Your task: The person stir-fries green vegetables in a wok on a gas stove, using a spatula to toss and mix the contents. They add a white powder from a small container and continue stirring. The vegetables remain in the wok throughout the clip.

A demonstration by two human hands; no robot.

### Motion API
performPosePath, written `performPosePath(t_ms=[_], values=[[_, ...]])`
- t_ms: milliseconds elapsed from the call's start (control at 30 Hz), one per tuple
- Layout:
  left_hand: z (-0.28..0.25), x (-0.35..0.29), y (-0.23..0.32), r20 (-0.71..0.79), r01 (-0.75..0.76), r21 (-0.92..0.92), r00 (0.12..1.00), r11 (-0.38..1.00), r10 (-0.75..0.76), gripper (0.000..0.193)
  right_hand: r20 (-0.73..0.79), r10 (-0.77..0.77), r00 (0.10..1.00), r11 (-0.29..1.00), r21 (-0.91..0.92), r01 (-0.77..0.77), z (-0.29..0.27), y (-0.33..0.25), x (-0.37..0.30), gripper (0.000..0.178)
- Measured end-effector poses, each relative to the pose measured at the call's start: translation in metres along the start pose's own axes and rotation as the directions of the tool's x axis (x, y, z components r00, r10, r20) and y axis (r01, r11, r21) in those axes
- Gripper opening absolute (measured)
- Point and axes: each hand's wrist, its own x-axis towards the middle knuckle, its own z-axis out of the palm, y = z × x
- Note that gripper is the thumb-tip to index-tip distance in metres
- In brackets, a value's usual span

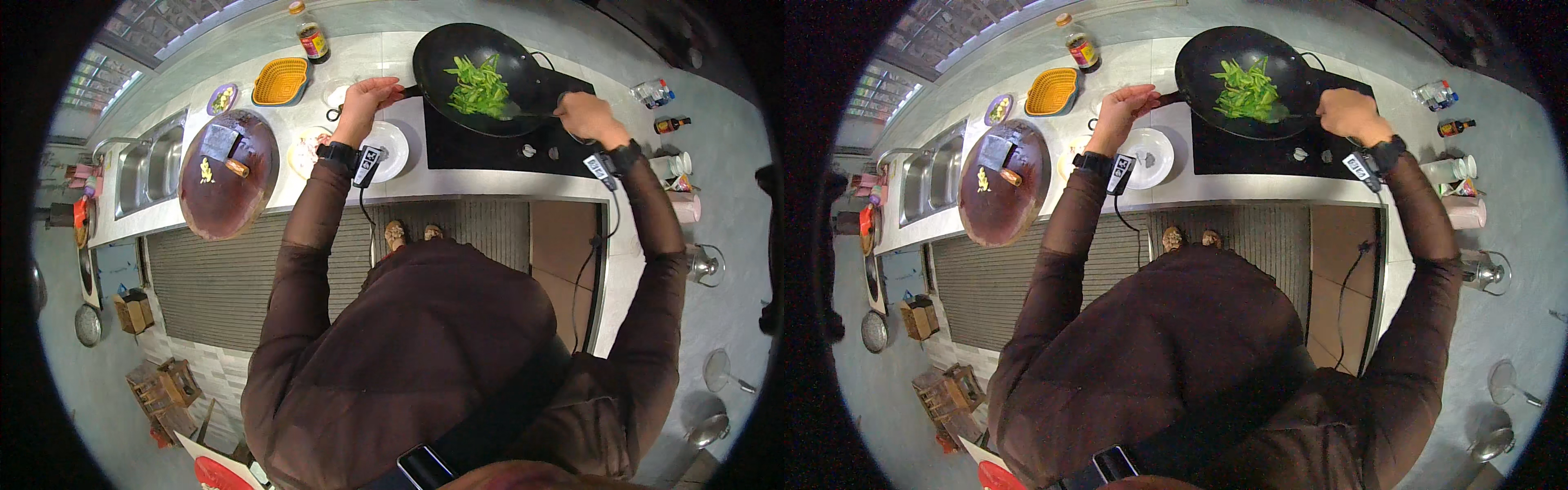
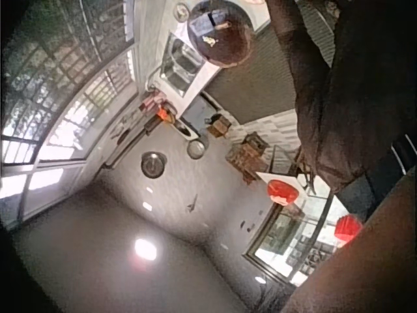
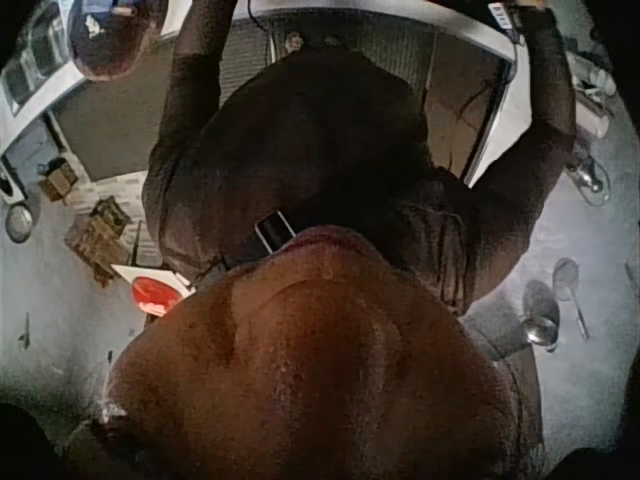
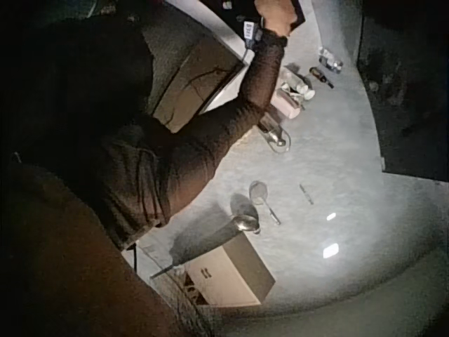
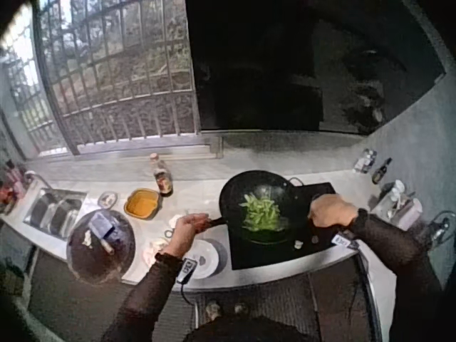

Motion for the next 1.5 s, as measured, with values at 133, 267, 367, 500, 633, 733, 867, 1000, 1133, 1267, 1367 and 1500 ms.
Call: performPosePath(t_ms=[133, 267, 367, 500, 633, 733, 867, 1000, 1133, 1267, 1367, 1500], values=[[-0.007, -0.009, -0.001, 0.07, 0.198, -0.309, 0.98, 0.93, -0.185, 0.03, -0.205, 0.041, 0.978, 0.999, 0.021, -0.037, 0.038, -0.016, 0.025, 0.029], [-0.017, -0.012, -0.011, 0.021, 0.275, -0.546, 0.949, 0.792, -0.315, 0.035, -0.35, -0.057, 0.935, 0.991, -0.134, 0.01, 0.043, -0.012, 0.042, 0.026], [-0.023, -0.015, -0.018, 0.067, 0.352, -0.732, 0.889, 0.584, -0.452, 0.035, -0.329, -0.022, 0.944, 0.996, -0.093, -0.009, 0.047, -0.023, 0.044, 0.032], [-0.024, -0.025, -0.018, 0.041, 0.321, -0.893, 0.756, 0.315, -0.653, 0.059, -0.091, -0.078, 0.993, 0.992, 0.092, 0.087, 0.072, -0.059, 0.022, 0.051], [-0.018, -0.032, -0.007, 0.073, 0.328, -0.864, 0.833, 0.383, -0.549, 0.054, 0.021, -0.099, 0.995, 0.99, 0.108, 0.096, 0.074, -0.063, -0.007, 0.047], [-0.018, -0.026, 0.008, 0.202, 0.451, -0.482, 0.892, 0.751, -0.405, 0.043, -0.156, -0.112, 0.981, 0.967, 0.21, 0.144, 0.046, -0.038, -0.012, 0.036], [-0.024, -0.005, 0.022, 0.094, 0.363, -0.448, 0.928, 0.817, -0.36, 0.033, -0.055, -0.181, 0.982, 0.953, 0.236, 0.189, 0.041, -0.037, -0.023, 0.033], [-0.036, 0.014, 0.026, 0.021, 0.353, -0.398, 0.926, 0.847, -0.376, 0.031, -0.025, -0.162, 0.986, 0.947, 0.278, 0.163, 0.051, -0.042, -0.024, 0.035], [-0.047, 0.02, 0.024, -0.045, 0.253, -0.149, 0.964, 0.956, -0.262, 0.029, -0.052, -0.207, 0.977, 0.936, 0.281, 0.213, 0.021, 0.005, -0.015, 0.029], [-0.05, 0.024, 0.02, -0.055, 0.105, 0.317, 0.994, 0.943, -0.092, 0.028, 0.032, -0.357, 0.934, 0.886, 0.329, 0.327, -0.016, 0.048, -0.013, 0.026], [-0.047, 0.029, 0.017, -0.028, 0.068, 0.573, 0.998, 0.817, -0.064, 0.03, 0.099, -0.404, 0.909, 0.854, 0.398, 0.336, -0.011, 0.039, 0.001, 0.027], [-0.041, 0.034, 0.013, -0.013, 0.019, 0.989, 0.999, 0.149, -0.04, 0.04, -0.124, -0.299, 0.946, 0.757, 0.573, 0.314, 0.045, -0.002, 0.034, 0.027]])
